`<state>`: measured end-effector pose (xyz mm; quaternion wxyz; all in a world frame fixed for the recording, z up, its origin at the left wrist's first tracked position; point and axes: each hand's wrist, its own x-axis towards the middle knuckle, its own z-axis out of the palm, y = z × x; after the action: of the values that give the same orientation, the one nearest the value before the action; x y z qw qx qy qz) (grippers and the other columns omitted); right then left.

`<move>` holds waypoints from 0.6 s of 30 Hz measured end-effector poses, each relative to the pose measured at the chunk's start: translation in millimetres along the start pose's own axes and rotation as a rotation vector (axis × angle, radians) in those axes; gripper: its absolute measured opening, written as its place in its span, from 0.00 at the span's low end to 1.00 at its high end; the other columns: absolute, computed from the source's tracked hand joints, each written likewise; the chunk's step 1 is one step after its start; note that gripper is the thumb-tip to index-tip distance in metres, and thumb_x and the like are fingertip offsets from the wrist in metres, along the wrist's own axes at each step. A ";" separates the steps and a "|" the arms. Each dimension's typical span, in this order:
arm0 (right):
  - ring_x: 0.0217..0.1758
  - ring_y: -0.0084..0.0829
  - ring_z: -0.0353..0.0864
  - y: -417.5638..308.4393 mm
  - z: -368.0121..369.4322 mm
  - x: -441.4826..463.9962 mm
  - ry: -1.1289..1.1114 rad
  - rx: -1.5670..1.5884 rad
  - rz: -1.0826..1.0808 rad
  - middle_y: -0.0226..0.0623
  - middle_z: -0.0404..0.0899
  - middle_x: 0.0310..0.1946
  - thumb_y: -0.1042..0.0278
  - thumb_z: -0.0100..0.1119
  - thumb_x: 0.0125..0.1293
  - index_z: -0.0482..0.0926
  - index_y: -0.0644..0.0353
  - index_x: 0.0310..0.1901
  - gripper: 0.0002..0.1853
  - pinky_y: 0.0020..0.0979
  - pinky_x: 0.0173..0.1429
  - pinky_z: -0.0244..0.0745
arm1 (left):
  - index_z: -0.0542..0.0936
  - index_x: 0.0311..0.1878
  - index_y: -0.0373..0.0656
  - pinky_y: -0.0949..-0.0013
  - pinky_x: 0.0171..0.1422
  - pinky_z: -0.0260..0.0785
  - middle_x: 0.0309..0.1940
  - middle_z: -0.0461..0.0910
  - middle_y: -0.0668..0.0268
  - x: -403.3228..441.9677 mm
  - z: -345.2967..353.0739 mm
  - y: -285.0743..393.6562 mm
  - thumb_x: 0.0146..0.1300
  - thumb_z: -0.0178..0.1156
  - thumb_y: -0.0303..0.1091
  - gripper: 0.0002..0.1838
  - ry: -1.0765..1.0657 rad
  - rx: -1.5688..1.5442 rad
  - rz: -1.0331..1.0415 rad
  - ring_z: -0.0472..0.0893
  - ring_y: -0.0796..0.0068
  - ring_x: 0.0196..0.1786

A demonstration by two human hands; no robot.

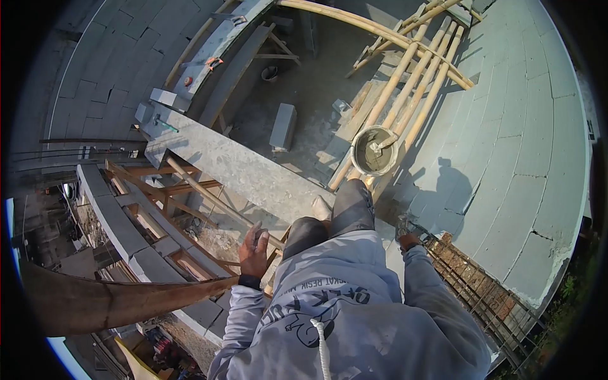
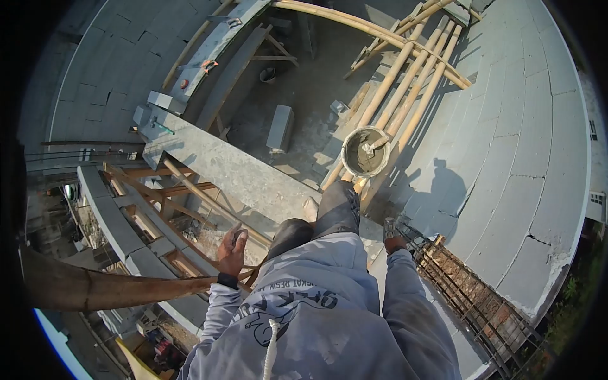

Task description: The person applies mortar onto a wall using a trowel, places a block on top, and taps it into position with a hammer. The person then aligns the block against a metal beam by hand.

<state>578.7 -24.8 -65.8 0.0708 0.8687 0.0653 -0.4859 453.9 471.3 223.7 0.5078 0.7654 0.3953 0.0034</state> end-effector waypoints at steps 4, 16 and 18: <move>0.39 0.42 0.82 -18.7 -18.8 10.4 -0.059 -0.098 -0.108 0.42 0.82 0.34 0.64 0.58 0.54 0.81 0.55 0.36 0.10 0.40 0.41 0.79 | 0.71 0.57 0.38 0.68 0.52 0.70 0.42 0.80 0.56 13.2 -0.9 -10.3 0.65 0.54 0.36 0.19 0.027 -0.028 -0.012 0.79 0.69 0.46; 0.46 0.43 0.81 -26.5 -137.5 62.4 -0.217 -0.505 -0.459 0.47 0.80 0.43 0.62 0.46 0.63 0.80 0.53 0.46 0.15 0.43 0.50 0.76 | 0.75 0.51 0.36 0.67 0.41 0.71 0.22 0.80 0.60 77.1 51.4 -47.2 0.64 0.47 0.34 0.17 0.119 0.024 -0.288 0.81 0.71 0.31; 0.43 0.41 0.82 -9.5 -128.1 85.1 -0.080 -0.443 -0.380 0.42 0.82 0.38 0.64 0.50 0.60 0.81 0.48 0.43 0.12 0.39 0.46 0.77 | 0.75 0.50 0.37 0.66 0.41 0.71 0.24 0.80 0.57 93.2 62.9 -25.0 0.63 0.48 0.35 0.16 0.087 0.012 -0.390 0.81 0.68 0.31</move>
<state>728.2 12.1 -72.7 0.1690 0.7845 0.3286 -0.4980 528.5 483.5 136.9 0.4765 0.6765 0.5578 -0.0646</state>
